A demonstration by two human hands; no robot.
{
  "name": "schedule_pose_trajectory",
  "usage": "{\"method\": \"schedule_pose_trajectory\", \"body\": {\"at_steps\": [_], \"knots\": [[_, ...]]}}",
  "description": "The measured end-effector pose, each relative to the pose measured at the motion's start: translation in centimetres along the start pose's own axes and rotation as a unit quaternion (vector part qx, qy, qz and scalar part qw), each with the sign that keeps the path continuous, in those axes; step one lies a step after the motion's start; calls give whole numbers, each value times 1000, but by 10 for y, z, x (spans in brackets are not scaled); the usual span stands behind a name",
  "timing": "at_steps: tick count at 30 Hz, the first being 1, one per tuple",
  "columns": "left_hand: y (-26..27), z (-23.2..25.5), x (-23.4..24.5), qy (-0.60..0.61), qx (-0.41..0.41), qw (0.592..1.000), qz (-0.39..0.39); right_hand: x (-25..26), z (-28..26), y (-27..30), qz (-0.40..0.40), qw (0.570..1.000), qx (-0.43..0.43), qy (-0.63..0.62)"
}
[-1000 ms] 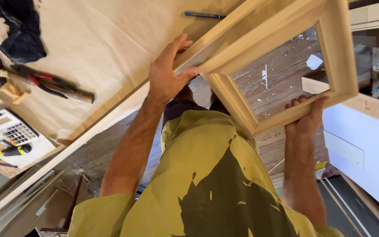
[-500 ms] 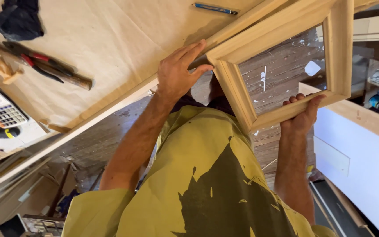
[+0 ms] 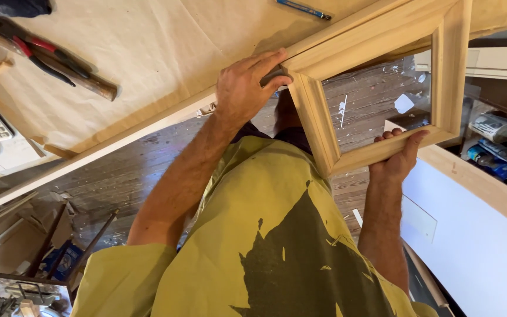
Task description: The person sands the edges of a wooden picture frame, applies glue to the corner joints, wipes away excess, and then measures and marks wood trim pieces for assembly.
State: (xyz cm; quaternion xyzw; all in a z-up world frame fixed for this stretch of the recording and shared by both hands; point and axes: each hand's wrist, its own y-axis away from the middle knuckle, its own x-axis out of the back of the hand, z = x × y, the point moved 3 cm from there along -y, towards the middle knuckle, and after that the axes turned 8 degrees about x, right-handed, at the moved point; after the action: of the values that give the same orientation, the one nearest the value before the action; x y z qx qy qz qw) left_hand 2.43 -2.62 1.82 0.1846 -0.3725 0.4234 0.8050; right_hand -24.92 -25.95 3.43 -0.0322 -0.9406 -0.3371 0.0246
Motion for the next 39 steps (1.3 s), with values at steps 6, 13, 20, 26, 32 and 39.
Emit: {"method": "schedule_pose_trajectory", "body": {"at_steps": [6,13,20,26,32,39], "knots": [[-1,1,3,15,19,1000,-14,0,-1,-5,-12,1000,8,-2],[-2,6,6,30,-30,999,18,32,25,-47,-50,998,6,-37],[-12,14,14,55,-49,997,12,16,19,-32,-66,996,13,-63],[-14,21,13,53,-44,998,-6,17,21,-29,-53,995,-16,-83],[-11,27,16,60,-17,994,-88,10,5,-22,-66,994,-41,-81],[-16,30,15,87,-17,989,-116,15,8,-22,-58,992,-65,-96]]}}
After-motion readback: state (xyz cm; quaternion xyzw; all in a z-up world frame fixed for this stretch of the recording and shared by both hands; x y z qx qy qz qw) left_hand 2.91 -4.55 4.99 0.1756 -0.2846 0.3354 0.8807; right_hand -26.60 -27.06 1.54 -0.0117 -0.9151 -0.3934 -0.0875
